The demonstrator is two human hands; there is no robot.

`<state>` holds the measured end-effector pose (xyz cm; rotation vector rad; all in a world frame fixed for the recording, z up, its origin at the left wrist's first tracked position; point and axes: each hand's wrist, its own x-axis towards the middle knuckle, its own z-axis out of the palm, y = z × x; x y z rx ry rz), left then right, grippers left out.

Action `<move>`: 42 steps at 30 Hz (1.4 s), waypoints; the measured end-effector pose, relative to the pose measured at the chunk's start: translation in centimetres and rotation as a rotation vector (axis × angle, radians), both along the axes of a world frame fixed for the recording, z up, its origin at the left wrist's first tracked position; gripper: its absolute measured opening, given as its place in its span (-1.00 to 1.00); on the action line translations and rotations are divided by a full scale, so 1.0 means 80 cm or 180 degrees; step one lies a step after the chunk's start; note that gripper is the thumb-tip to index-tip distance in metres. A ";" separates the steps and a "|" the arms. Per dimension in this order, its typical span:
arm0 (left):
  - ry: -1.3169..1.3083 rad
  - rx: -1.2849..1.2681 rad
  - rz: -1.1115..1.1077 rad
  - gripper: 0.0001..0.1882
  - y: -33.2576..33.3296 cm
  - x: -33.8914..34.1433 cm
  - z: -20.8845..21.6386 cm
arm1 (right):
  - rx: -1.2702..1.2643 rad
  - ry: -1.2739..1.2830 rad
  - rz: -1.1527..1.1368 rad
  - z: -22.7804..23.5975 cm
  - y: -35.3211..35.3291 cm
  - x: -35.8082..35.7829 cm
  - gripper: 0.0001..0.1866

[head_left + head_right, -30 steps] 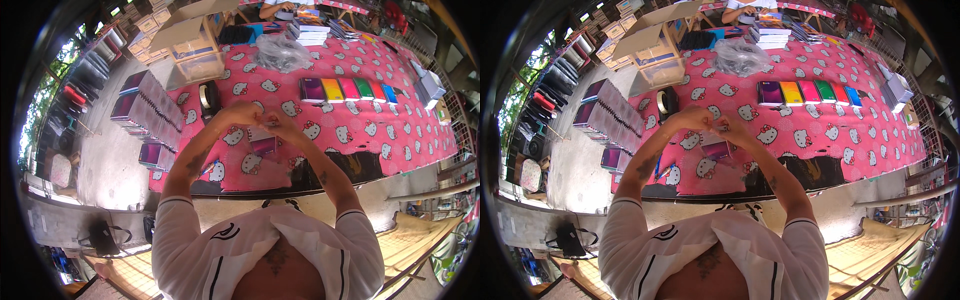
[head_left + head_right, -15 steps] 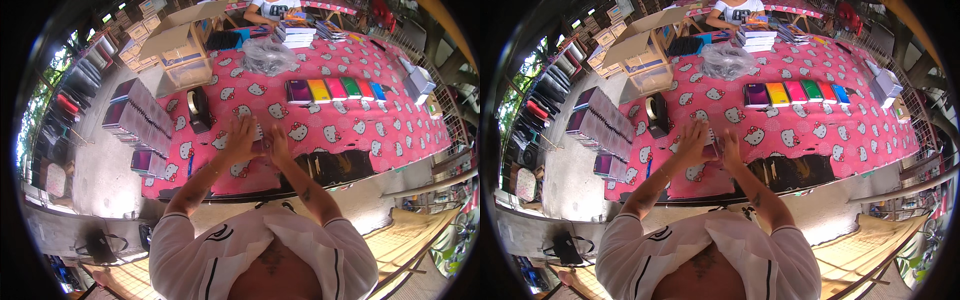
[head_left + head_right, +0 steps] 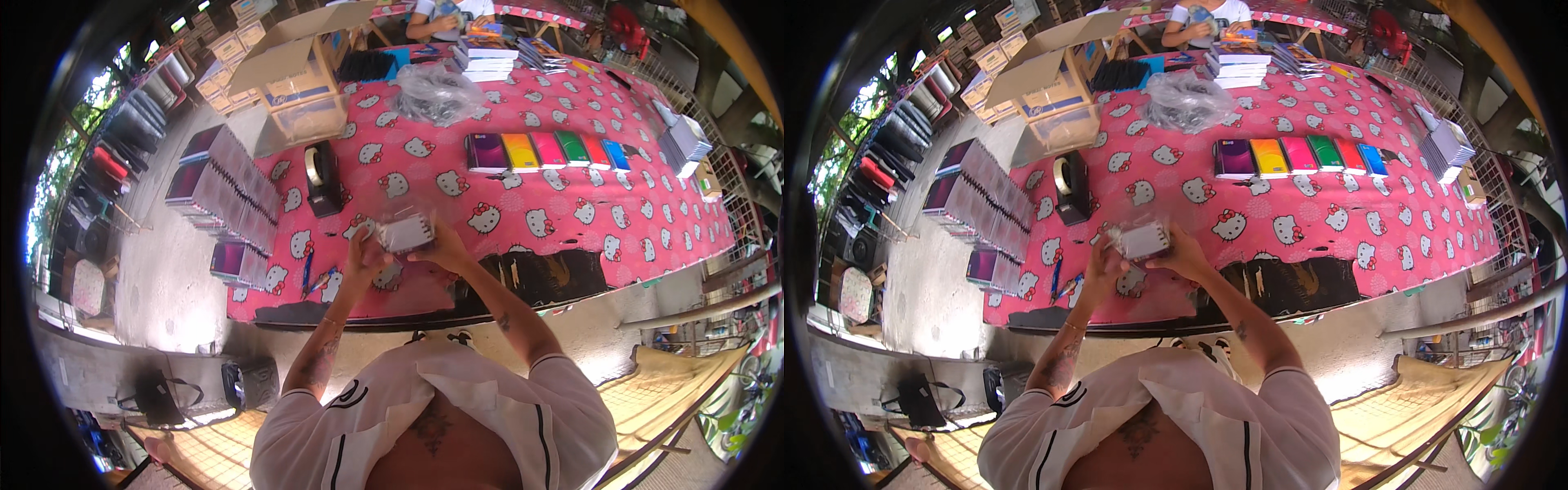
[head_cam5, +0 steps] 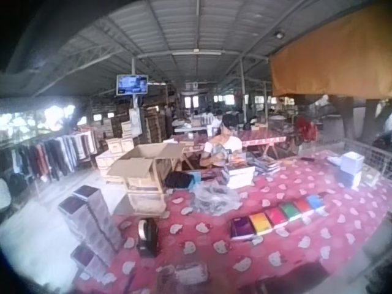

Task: The person picks up small notebooks of different colors, places them inside a clear plastic sleeve, and seals the sleeve with tape from a dispenser.

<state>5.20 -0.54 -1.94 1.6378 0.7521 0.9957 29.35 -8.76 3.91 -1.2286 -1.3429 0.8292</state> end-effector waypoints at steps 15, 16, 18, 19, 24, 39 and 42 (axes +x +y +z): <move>0.1462 0.0113 0.1786 -0.66 0.243 -0.092 0.049 | 0.1277 -0.2194 -0.0507 0.158 -0.008 -0.058 -0.66; 0.0876 -0.0889 0.1259 -0.68 0.257 -0.091 0.052 | 0.1182 -0.2485 -0.0490 0.149 -0.009 -0.065 -0.67; 0.0017 -0.1483 0.1002 -0.70 0.257 -0.087 0.046 | 0.0784 -0.2905 -0.0372 0.142 -0.009 -0.075 -0.66; -0.0261 -0.1136 0.1168 -0.72 0.234 -0.040 0.039 | 0.0403 -0.3096 -0.0361 0.139 -0.009 -0.064 -0.63; -0.0268 -0.0741 0.1631 -0.77 0.200 -0.095 0.003 | 0.0680 -0.3002 -0.0299 0.125 0.001 -0.095 -0.68; 0.0677 0.0905 -0.1658 -0.78 0.090 0.012 0.181 | 0.0685 -0.3092 -0.0483 0.137 -0.003 -0.064 -0.54; 0.0595 0.0891 -0.1599 -0.83 0.087 0.003 0.188 | 0.0698 -0.2763 -0.0991 0.152 -0.032 -0.041 -0.42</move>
